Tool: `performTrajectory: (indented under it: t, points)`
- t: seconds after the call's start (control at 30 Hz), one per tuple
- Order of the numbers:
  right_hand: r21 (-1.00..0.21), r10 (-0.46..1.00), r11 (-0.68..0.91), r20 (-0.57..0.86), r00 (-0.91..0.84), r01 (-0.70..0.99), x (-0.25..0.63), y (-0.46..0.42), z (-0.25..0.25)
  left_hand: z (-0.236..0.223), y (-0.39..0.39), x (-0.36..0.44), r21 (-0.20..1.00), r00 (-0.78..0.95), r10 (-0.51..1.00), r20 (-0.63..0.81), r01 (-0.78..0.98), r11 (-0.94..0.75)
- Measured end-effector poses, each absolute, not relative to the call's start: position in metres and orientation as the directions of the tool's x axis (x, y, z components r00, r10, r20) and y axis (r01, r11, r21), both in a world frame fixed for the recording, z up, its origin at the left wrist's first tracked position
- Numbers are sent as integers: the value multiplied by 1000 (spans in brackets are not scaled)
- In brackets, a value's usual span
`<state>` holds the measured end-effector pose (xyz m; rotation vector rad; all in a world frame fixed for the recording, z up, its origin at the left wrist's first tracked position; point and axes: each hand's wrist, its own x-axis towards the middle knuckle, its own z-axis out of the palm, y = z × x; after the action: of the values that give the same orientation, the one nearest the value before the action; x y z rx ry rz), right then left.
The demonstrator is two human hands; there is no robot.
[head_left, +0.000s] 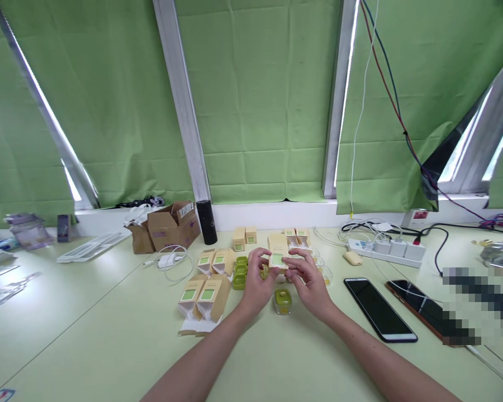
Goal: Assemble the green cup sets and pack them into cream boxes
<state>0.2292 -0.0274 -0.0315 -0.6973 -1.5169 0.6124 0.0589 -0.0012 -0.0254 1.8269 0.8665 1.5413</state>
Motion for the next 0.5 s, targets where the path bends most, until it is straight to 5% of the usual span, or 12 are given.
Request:
performTrajectory:
  t: [0.5]
  points:
    - [-580, 638, 736, 767, -70, 348, 227, -33, -34, -17, -14, 57, 598, 114, 647, 754, 290, -747]
